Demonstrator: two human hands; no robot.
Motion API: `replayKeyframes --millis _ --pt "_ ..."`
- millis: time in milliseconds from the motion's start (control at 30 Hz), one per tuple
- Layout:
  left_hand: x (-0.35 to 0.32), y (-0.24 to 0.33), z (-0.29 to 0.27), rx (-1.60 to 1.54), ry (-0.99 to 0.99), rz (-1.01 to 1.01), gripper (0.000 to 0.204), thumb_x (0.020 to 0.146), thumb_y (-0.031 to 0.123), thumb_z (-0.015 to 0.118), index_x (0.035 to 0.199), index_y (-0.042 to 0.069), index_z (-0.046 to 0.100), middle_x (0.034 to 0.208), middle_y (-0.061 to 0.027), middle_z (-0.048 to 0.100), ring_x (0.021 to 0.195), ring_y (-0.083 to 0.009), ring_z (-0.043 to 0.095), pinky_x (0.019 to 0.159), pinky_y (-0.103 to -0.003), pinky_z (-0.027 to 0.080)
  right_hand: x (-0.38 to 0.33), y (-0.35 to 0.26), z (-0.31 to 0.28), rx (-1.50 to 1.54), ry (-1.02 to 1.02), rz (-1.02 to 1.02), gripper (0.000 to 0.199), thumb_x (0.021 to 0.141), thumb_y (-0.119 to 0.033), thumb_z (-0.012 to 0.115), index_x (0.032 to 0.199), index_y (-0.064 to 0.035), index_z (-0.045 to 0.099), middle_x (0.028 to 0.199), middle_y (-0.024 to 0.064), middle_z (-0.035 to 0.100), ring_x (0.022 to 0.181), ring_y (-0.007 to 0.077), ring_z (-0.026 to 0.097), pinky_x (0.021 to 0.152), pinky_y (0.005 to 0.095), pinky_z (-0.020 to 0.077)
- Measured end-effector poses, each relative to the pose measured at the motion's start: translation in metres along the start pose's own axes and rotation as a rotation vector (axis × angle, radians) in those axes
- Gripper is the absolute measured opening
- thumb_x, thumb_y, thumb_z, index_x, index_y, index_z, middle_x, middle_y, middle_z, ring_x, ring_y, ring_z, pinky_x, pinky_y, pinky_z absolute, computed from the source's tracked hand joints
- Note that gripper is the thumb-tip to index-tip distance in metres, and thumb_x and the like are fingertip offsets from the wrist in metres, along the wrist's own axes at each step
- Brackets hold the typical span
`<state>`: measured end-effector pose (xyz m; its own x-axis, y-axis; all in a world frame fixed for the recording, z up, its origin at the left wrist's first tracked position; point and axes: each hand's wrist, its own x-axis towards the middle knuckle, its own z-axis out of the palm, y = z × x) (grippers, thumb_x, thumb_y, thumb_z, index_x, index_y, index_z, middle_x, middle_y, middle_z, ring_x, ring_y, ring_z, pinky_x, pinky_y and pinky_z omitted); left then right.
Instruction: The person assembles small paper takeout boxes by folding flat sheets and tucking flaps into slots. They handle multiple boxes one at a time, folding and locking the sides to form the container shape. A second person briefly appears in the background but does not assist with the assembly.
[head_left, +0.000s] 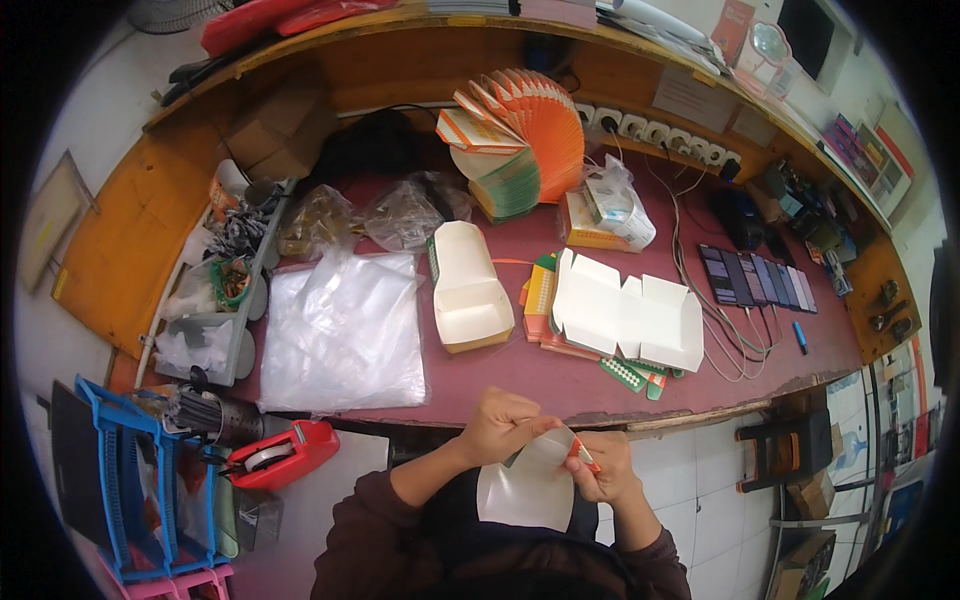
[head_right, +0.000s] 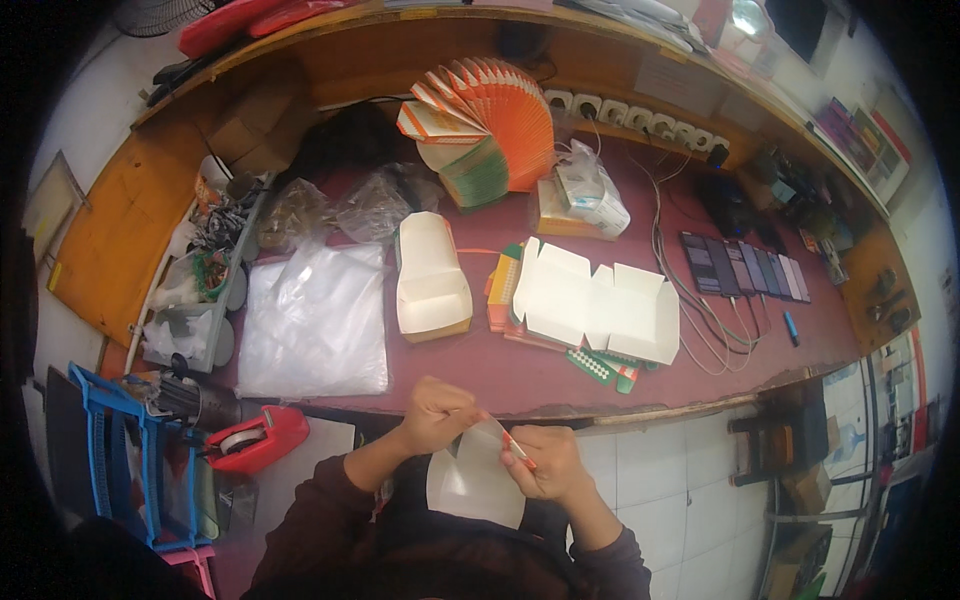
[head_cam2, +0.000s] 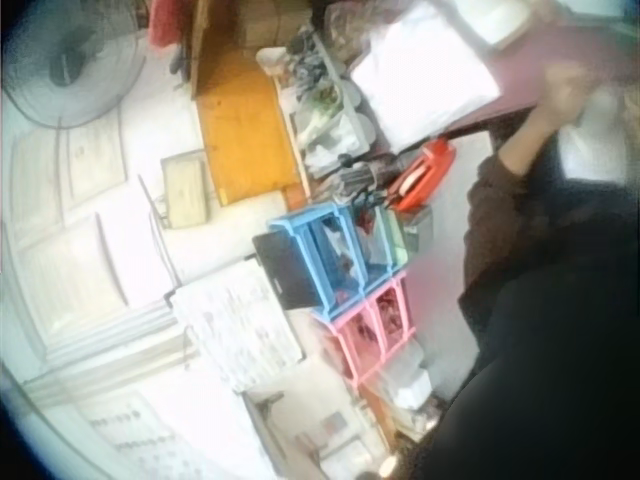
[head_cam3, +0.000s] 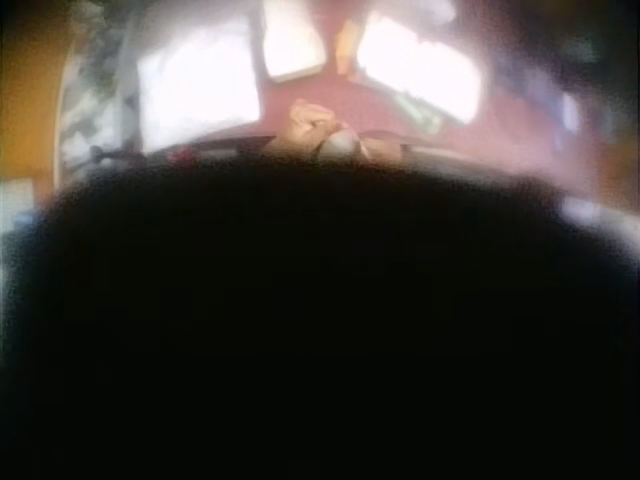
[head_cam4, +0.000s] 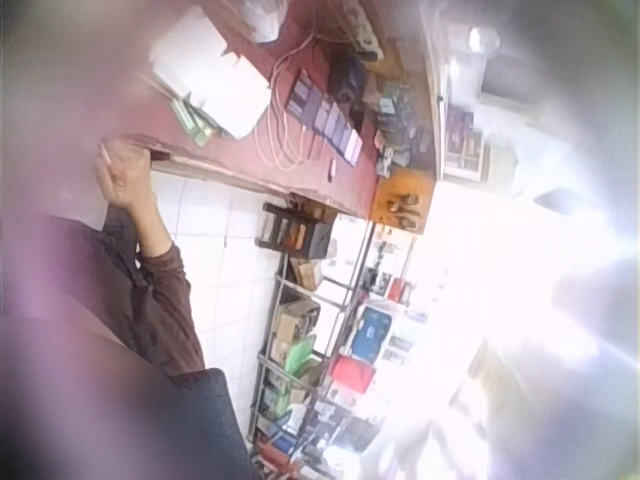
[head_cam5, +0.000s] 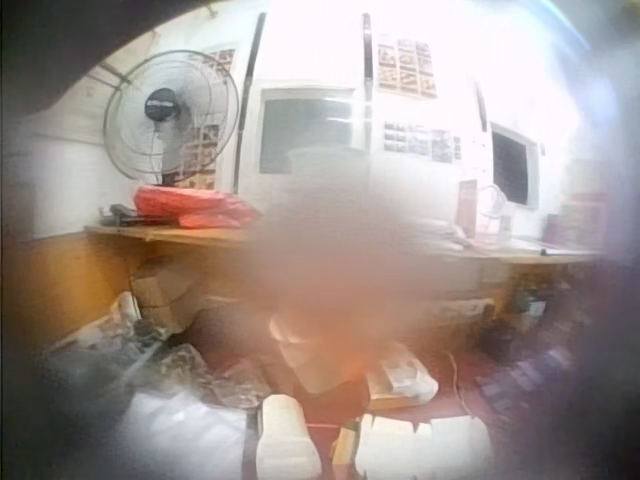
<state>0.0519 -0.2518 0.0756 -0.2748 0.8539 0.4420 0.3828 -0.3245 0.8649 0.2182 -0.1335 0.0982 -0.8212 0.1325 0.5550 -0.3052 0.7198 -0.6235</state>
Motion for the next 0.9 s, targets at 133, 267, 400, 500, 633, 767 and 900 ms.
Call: replayKeyframes --millis 133,267,400,500,633,767,900 --pt "-0.013 -0.020 0.004 -0.295 -0.007 -0.122 0.043 0.094 0.034 0.053 0.068 0.001 0.059 0.058 -0.0020 0.051 0.052 -0.0083 0.041 0.052 -0.026 0.037 0.002 -0.003 -0.005 -0.029 -0.092 0.046 0.016 0.080 -0.011 0.055 0.066 -0.0038 0.058 0.063 0.0060 0.056 0.048 0.0220 0.053 0.044 0.0332 0.0402" --pt "-0.037 -0.030 0.007 -0.489 -0.213 -0.456 0.049 0.098 0.037 0.044 0.074 -0.002 0.062 0.067 0.0018 0.057 0.063 -0.0054 0.046 0.064 -0.024 0.040 -0.010 0.012 -0.011 0.326 0.141 0.529 0.027 0.088 -0.019 0.048 0.076 -0.0002 0.063 0.072 0.0057 0.065 0.056 0.0148 0.058 0.051 0.0290 0.0439" --pt "-0.054 -0.024 0.004 -0.667 -0.288 -0.641 0.043 0.097 0.033 0.046 0.080 -0.002 0.066 0.075 0.0013 0.063 0.071 -0.0049 0.054 0.072 -0.021 0.042 -0.015 0.042 0.013 0.801 0.154 1.011 0.038 0.090 -0.031 0.053 0.101 0.0041 0.061 0.088 0.0084 0.066 0.074 0.0126 0.061 0.067 0.0261 0.0473" --pt "-0.058 -0.019 0.003 -0.746 0.014 -0.827 0.038 0.096 0.030 0.048 0.088 -0.001 0.067 0.084 -0.0021 0.066 0.077 -0.0050 0.058 0.073 -0.020 0.043 -0.018 0.044 0.027 0.989 0.134 1.233 0.053 0.088 -0.038 0.058 0.117 0.0062 0.053 0.109 0.0118 0.063 0.095 0.0159 0.060 0.085 0.0299 0.0451" --pt "-0.050 -0.027 -0.015 -0.672 0.228 -0.778 0.038 0.097 0.033 0.047 0.096 -0.002 0.065 0.090 -0.0027 0.066 0.082 -0.0058 0.058 0.077 -0.022 0.044 -0.011 0.033 0.015 0.272 -0.489 0.533 0.047 0.087 -0.029 0.062 0.120 0.0028 0.053 0.117 0.0145 0.060 0.103 0.0228 0.059 0.088 0.0361 0.0454" --pt "-0.016 -0.073 -0.062 -0.155 0.421 -0.384 0.022 0.094 0.023 0.050 0.097 0.003 0.061 0.104 -0.0092 0.060 0.097 -0.0126 0.055 0.082 -0.026 0.043 0.046 0.065 0.011 -0.014 -0.413 0.741 0.042 0.085 -0.026 0.062 0.114 0.0043 0.056 0.100 0.0179 0.065 0.087 0.0246 0.065 0.075 0.0364 0.0504" --pt "0.011 -0.131 -0.096 0.707 0.523 -0.227 0.024 0.080 0.003 0.057 0.103 0.006 0.052 0.121 -0.0168 0.044 0.115 -0.0306 0.047 0.094 -0.036 0.039 0.130 0.135 0.031 0.116 -0.004 0.460 0.043 0.081 -0.027 0.066 0.108 0.0049 0.059 0.087 0.0213 0.066 0.081 0.0278 0.066 0.072 0.0353 0.0512"
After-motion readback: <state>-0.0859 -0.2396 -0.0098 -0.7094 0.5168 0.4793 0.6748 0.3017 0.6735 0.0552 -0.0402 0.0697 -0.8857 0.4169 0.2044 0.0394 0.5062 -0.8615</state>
